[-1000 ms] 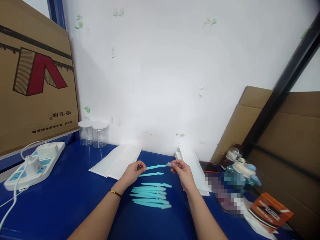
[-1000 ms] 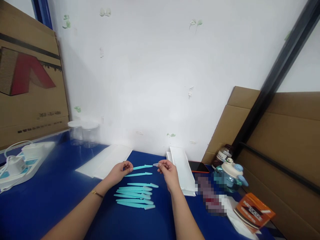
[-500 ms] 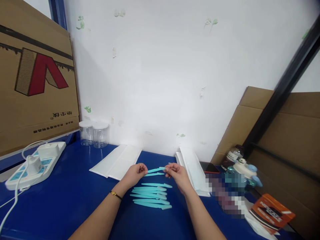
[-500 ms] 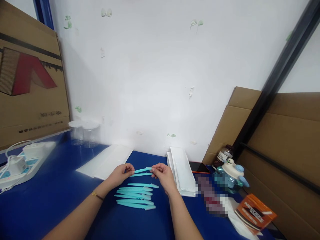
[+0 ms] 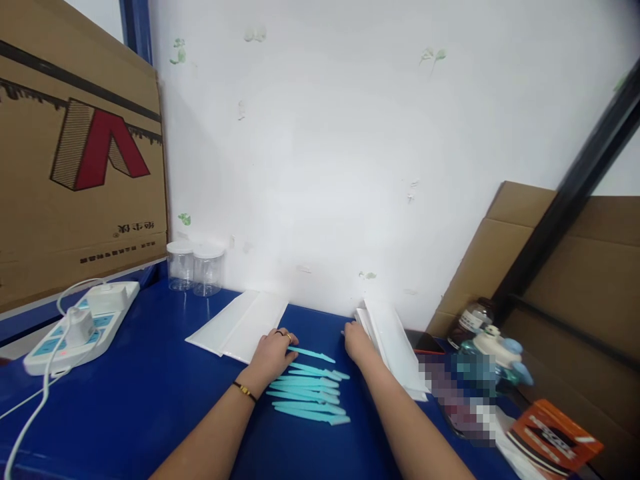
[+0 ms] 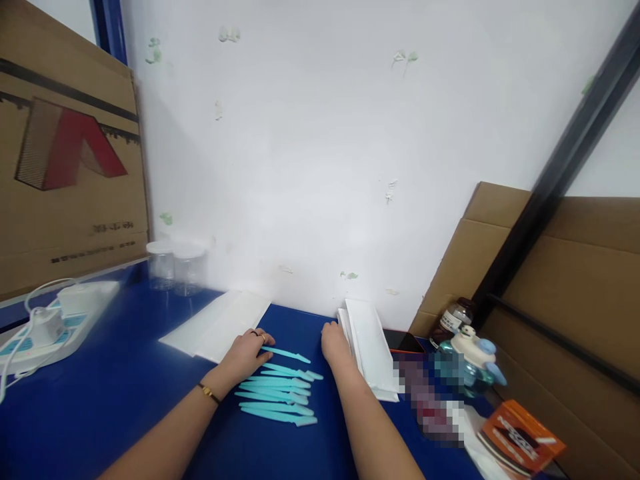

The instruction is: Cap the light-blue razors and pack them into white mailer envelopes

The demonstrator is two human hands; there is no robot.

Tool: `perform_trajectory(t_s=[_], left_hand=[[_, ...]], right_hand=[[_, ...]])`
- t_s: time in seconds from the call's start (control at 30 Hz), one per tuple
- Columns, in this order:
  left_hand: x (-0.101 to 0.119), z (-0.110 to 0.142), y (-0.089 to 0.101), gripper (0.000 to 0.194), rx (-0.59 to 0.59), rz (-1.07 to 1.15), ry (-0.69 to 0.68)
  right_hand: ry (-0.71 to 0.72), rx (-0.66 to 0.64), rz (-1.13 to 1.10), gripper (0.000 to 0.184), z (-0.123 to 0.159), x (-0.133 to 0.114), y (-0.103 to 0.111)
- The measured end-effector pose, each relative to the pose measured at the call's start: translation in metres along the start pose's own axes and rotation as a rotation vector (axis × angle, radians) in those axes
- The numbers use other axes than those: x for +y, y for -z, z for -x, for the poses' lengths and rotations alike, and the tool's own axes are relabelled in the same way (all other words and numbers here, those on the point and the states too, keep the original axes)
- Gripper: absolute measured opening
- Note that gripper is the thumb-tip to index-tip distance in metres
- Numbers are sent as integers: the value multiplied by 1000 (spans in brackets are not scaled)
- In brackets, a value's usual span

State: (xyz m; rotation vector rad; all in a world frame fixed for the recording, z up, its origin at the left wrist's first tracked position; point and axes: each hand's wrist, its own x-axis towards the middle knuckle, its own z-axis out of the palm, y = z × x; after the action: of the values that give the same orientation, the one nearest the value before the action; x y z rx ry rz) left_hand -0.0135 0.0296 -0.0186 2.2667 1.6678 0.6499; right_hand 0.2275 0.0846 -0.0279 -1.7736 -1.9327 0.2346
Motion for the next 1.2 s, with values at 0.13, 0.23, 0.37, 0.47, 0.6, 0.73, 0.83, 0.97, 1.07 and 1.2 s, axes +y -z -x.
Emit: perform_trajectory(t_s=[0.13,0.23,0.37,0.47,0.6,0.73,0.83,0.97,1.07,1.2], left_hand=[[-1,-2,-4,7,-33,-27,6],[-1,-3,-5,6,-22,-19,3],[0,-3,-4,6,-26,-7,6],[1,-2,-1,5,-30,-3,11],[2,-2,0,3,-26,-4,19],[1,-2,-1,3,-18,3,7],[1,-3,-1,3,-19,9,3],[1,-4,-1,5,-43,19,-25],[3,-3,2,8,-95,16,-28],[9,2,6,24,-48,46,-32]], right_hand=[[5,-25,-5,10,0,1,1],[26,-57,-63,9,11,6,9],[78,-139,-175,8,35,14,21],[132,-180,-319,8,50,14,26],[149,-171,-389,11,58,8,26],[142,-170,-387,10,59,2,24],[135,-217,-396,10,59,-2,21],[116,-270,-420,10,58,-9,14],[121,-284,-403,10,57,-14,12],[157,-188,-336,15,58,-17,20]])
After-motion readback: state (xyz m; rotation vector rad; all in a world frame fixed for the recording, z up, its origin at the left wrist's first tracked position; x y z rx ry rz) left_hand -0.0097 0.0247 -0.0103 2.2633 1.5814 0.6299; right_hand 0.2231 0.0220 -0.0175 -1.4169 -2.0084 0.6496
